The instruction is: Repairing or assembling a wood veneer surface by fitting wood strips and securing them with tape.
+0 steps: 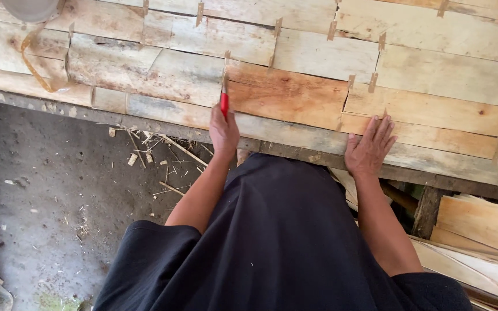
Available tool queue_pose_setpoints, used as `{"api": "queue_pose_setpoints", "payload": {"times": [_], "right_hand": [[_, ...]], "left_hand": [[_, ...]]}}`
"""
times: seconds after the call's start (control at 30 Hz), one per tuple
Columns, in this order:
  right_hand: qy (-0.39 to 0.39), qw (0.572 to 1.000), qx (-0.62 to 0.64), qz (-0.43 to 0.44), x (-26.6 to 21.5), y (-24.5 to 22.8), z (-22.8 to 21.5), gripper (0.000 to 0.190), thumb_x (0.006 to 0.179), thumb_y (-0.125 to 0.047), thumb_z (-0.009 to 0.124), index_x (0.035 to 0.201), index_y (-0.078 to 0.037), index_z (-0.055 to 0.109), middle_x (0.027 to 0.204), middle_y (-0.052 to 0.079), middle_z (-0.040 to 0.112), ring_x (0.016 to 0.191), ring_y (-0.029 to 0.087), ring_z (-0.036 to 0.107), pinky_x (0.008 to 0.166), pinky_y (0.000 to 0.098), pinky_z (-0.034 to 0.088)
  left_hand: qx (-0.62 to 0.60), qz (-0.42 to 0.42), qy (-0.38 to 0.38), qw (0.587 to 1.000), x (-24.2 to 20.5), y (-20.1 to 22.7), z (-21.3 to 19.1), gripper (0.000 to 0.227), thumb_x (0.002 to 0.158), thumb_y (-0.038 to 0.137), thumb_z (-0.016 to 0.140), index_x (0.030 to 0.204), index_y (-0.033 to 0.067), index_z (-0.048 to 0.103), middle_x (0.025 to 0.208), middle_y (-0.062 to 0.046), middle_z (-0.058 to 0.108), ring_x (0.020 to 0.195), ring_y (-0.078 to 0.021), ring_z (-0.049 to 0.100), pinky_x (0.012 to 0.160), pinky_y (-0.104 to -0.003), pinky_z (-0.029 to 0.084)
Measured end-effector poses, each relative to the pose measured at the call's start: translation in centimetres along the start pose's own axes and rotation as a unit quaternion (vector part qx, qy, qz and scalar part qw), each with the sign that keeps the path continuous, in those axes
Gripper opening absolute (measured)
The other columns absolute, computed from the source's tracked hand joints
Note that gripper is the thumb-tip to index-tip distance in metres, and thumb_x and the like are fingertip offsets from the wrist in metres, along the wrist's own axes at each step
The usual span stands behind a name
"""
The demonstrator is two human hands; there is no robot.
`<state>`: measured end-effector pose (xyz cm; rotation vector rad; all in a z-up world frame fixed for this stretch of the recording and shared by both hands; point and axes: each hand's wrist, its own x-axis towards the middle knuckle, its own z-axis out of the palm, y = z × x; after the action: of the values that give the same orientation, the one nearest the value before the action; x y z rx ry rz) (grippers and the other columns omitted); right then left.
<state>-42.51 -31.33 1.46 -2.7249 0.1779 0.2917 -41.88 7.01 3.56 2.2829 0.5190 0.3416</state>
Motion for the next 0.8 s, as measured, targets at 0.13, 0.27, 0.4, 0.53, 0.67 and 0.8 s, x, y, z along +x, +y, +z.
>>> {"api": "queue_pose_setpoints", "payload": {"times": [0.13, 0.27, 0.4, 0.53, 0.67, 0.8], "right_hand": [[0.038, 0.999, -0.010, -0.003, 0.4, -0.9, 0.9, 0.076, 0.108, -0.042, 0.042, 0.168, -0.003, 0.017, 0.176, 0.023, 0.003, 0.163, 0.042, 0.001, 0.130, 0.0597, -0.002], [0.016, 0.993, -0.052, -0.103, 1.2, -4.8, 1.5, 0.070, 0.105, -0.040, 0.051, 0.161, -0.003, 0.029, 0.171, 0.023, 0.012, 0.159, 0.041, 0.010, 0.129, 0.0599, 0.005], [-0.074, 0.960, -0.081, -0.257, 2.2, -12.1, 0.4, 0.068, 0.100, -0.034, 0.061, 0.157, -0.006, 0.035, 0.170, 0.014, 0.020, 0.159, 0.033, 0.015, 0.133, 0.0535, 0.012], [-0.142, 0.929, -0.117, -0.321, 4.7, -18.0, 1.4, 0.072, 0.097, -0.033, 0.062, 0.158, -0.010, 0.031, 0.170, 0.009, 0.017, 0.157, 0.028, 0.013, 0.129, 0.0494, 0.011], [-0.224, 0.903, -0.167, -0.328, 6.1, -22.7, 0.9, 0.079, 0.097, -0.031, 0.060, 0.163, -0.015, 0.020, 0.172, 0.005, 0.012, 0.158, 0.024, 0.008, 0.128, 0.0440, 0.006], [-0.221, 0.905, -0.169, -0.323, 7.0, -24.3, 3.1, 0.084, 0.096, -0.027, 0.060, 0.164, -0.014, 0.012, 0.172, 0.007, 0.009, 0.158, 0.026, 0.007, 0.127, 0.0444, 0.003]], "left_hand": [[0.007, -0.093, 0.046, 0.995, 1.6, -3.0, -1.3, 0.024, 0.103, 0.024, 0.065, 0.101, 0.0014, 0.056, 0.089, -0.021, 0.064, 0.078, -0.0404, 0.065, 0.072, -0.051, 0.049], [0.009, -0.080, 0.091, 0.993, 2.5, -4.5, -2.2, 0.022, 0.094, 0.016, 0.072, 0.094, 0.0014, 0.056, 0.088, -0.020, 0.065, 0.081, -0.0409, 0.064, 0.074, -0.051, 0.049], [-0.011, -0.086, 0.082, 0.993, 2.7, -5.2, -2.6, 0.019, 0.088, 0.010, 0.074, 0.092, 0.0022, 0.057, 0.089, -0.019, 0.066, 0.084, -0.0400, 0.065, 0.078, -0.050, 0.051], [-0.016, -0.084, 0.081, 0.993, 2.4, -6.0, -2.3, 0.016, 0.087, 0.008, 0.072, 0.093, 0.0029, 0.057, 0.090, -0.018, 0.066, 0.085, -0.0399, 0.065, 0.079, -0.050, 0.051], [-0.034, -0.071, 0.080, 0.994, 2.1, -5.2, -3.2, 0.015, 0.087, 0.008, 0.071, 0.093, 0.0033, 0.058, 0.087, -0.018, 0.065, 0.081, -0.0381, 0.064, 0.075, -0.048, 0.051], [-0.075, -0.116, 0.062, 0.988, 1.7, -5.2, -4.4, 0.012, 0.090, 0.008, 0.070, 0.093, 0.0039, 0.059, 0.079, -0.015, 0.064, 0.072, -0.0313, 0.065, 0.070, -0.042, 0.051]]}}
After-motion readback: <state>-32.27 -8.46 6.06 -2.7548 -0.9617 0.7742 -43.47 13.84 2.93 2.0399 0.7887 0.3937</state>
